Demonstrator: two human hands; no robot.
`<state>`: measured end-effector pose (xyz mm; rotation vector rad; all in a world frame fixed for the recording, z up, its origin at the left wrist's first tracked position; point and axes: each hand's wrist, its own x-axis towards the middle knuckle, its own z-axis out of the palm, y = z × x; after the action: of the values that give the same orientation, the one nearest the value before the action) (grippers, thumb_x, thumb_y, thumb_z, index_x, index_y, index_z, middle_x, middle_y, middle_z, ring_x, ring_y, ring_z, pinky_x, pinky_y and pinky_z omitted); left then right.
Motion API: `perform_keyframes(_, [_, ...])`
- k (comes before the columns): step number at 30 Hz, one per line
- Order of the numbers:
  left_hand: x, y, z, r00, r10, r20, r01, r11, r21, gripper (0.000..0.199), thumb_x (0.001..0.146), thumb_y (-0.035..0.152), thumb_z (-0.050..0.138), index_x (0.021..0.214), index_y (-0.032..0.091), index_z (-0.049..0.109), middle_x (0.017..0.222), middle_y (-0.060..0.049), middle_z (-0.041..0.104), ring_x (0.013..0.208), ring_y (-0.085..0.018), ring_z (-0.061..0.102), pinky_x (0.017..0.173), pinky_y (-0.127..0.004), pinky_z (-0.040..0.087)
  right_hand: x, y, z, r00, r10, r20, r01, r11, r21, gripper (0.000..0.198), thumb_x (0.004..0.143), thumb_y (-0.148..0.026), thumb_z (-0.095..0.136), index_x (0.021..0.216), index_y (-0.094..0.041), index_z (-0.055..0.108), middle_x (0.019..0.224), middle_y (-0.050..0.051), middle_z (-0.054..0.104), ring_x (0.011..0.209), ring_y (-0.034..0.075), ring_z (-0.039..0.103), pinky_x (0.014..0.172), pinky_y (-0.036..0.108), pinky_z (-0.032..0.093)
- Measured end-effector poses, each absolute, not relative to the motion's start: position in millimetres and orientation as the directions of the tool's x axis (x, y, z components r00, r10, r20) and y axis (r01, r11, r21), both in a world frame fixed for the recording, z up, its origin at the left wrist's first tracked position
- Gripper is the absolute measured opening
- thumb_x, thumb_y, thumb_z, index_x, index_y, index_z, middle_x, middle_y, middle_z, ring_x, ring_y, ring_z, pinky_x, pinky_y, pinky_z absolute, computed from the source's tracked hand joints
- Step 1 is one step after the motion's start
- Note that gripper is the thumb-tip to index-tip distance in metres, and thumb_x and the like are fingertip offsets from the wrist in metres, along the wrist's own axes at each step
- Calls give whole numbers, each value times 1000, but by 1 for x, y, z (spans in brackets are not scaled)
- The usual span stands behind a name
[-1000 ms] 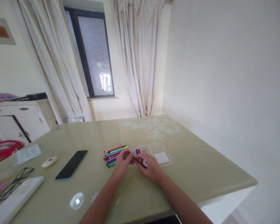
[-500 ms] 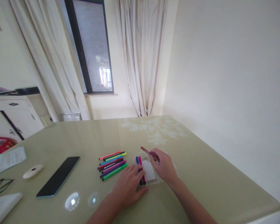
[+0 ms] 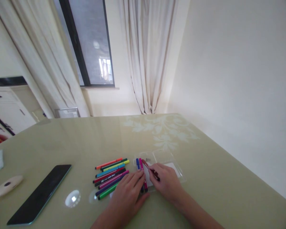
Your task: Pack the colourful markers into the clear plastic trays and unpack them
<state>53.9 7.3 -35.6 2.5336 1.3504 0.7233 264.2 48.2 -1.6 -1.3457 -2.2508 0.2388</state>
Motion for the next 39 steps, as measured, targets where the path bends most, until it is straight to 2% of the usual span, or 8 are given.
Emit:
perform_keyframes(6, [49,7,-32,465,824,324,695,-566,443,56,92,44,67,145,35,54,145,-5,62,131,-32,60,110,-50,52,252,37,-8,-398,871,289,785,486,-384,10,94,-26,59,97,-26,68,88,4,72,80,21,65,73,31,42])
perform_keyframes(11, [44,4,-28,515,793,324,679,-609,410,59,92,36,67,148,33,49,148,-6,59,133,-30,60,109,-45,54,251,35,-9,-433,864,257,739,504,-448,13,95,-22,59,101,-28,68,92,4,72,85,21,65,78,31,46])
perform_keyframes(16, [45,-1,-26,501,799,332,701,-600,385,59,90,23,65,146,30,48,149,-4,59,136,-25,58,111,-41,53,252,35,1,-419,883,210,735,466,-493,13,96,-17,56,93,-24,68,97,4,69,92,19,65,81,28,48])
perform_keyframes(21, [46,-3,-25,515,787,341,724,-612,319,59,89,27,68,145,26,48,149,-7,59,135,-26,58,109,-42,54,249,36,-4,-451,863,229,741,505,-442,22,99,-18,53,114,-24,69,100,6,69,93,20,64,83,29,49])
perform_keyframes(23, [48,-3,-24,532,776,341,725,-624,291,60,89,31,70,145,26,48,149,-8,58,136,-28,57,108,-45,55,248,38,-8,-444,864,238,742,504,-442,23,100,-19,52,115,-24,69,100,7,69,92,21,65,82,29,50])
perform_keyframes(28, [52,-3,-18,550,764,338,737,-634,234,46,91,21,63,136,28,56,148,-7,60,137,-28,56,107,-47,55,247,42,-7,-397,887,235,703,459,-544,23,102,-22,50,110,-24,72,97,6,71,89,19,66,82,28,51])
perform_keyframes(33, [54,-2,-15,564,751,343,730,-647,219,47,92,15,60,137,27,56,145,-8,62,132,-26,60,105,-42,57,246,42,-1,-339,917,210,663,391,-638,17,97,-25,61,109,-26,73,98,4,75,89,20,69,81,28,52])
perform_keyframes(39, [53,-1,-17,549,744,380,723,-651,231,43,91,16,62,131,27,60,142,-8,64,128,-27,64,101,-42,59,243,43,0,-247,953,175,577,290,-764,18,92,-21,65,109,-24,71,94,2,75,77,16,71,72,24,54])
